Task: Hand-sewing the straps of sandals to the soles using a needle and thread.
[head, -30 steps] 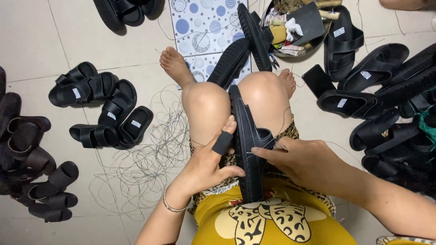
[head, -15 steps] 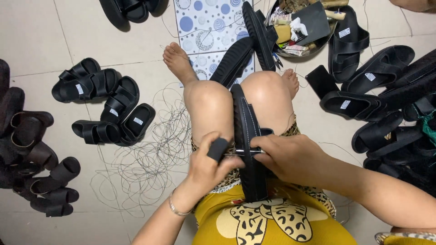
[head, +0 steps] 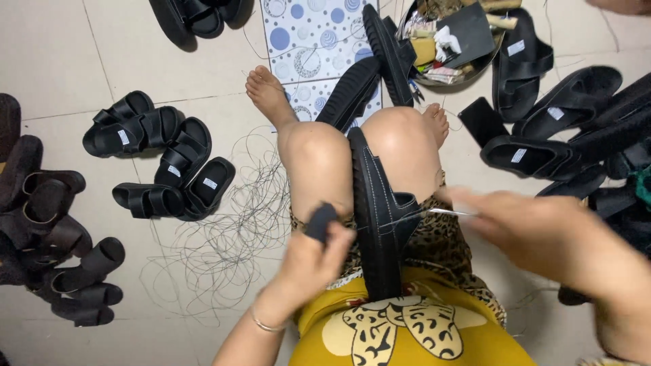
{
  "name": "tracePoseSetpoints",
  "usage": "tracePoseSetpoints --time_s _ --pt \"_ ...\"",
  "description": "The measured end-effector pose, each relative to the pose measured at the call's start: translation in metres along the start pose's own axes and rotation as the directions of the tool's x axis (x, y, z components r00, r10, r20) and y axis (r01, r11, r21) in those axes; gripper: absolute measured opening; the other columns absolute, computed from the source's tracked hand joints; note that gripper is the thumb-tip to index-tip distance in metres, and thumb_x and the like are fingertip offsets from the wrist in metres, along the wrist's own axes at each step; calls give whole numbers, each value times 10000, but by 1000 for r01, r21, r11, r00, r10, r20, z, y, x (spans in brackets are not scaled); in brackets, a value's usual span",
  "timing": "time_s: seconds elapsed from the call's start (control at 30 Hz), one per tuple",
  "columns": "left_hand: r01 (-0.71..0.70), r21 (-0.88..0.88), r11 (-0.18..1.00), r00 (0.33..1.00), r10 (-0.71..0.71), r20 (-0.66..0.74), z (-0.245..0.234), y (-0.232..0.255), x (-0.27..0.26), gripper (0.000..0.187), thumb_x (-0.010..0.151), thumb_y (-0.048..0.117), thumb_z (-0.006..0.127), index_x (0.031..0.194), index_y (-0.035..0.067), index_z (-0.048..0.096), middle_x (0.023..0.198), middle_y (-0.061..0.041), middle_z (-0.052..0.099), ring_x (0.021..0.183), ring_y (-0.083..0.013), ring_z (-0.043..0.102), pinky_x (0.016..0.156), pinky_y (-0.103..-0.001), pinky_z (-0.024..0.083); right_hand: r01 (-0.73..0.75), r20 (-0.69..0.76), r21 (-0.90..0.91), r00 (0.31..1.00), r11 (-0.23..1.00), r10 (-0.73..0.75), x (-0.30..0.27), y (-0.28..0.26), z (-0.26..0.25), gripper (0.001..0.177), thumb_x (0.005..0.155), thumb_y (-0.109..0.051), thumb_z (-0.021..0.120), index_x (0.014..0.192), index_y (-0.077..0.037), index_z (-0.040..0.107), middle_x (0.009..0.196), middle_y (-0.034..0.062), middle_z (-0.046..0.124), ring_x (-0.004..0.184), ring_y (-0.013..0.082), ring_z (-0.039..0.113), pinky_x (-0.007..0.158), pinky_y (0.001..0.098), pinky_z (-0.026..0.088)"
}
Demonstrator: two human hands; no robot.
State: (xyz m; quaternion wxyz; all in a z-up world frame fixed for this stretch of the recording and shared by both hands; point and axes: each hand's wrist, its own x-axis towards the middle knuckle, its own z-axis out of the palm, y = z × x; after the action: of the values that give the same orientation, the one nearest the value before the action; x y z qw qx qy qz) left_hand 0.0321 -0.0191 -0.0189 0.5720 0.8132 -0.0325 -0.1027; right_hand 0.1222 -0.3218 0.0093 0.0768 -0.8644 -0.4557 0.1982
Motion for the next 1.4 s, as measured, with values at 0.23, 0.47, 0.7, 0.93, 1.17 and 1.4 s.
tracePoseSetpoints --time_s 0.23,0.47,0.7,0.93,1.17,1.4 --pt "209 42 977 896 -174 -409 -41 -7 -7 203 878 -24 646 1067 20 585 948 -68 611 785 -148 577 630 -232 520 -334 230 819 936 466 267 16 -22 24 495 810 -262 757 1301 -251 698 707 -23 819 511 98 664 475 237 508" --pt "-212 535 818 961 273 -38 -16 47 3 130 814 94 786 760 54 674 774 -68 624 584 -206 545 464 -315 435 14 -98 945 965 325 242 50 -41 29 82 889 -80 675 814 -50 687 938 46 700 796 128 621 744 256 519" --pt "-382 609 695 877 481 1 49 13 20 236 629 -16 679 518 23 474 711 -95 461 634 -208 384 468 -319 336 -10 56 992 922 -123 382 54 -36 58 77 925 -10 655 887 36 704 994 100 695 628 102 534 538 215 472" --pt "261 -413 872 847 -2 532 -20 2 -13 162 1026 159 563 901 58 584 707 15 559 573 -112 496 550 -256 417 -101 84 989 985 110 149 59 -51 40 215 884 -62 654 1057 -56 783 794 65 812 462 77 587 399 194 470" --pt "178 -917 357 973 79 219 -19 15 -23 173 1032 155 575 933 18 539 700 -9 449 591 -118 434 525 -210 372 41 -130 891 977 453 168 72 -73 29 241 816 -57 727 1055 -67 751 836 67 825 604 101 753 475 180 603" --pt "142 -893 428 834 434 340 -21 10 -14 141 1059 118 530 931 88 480 707 11 485 517 -113 442 471 -237 410 -169 249 943 930 -287 270 46 -27 59 262 921 3 563 1155 71 660 681 136 685 429 83 466 381 207 340"
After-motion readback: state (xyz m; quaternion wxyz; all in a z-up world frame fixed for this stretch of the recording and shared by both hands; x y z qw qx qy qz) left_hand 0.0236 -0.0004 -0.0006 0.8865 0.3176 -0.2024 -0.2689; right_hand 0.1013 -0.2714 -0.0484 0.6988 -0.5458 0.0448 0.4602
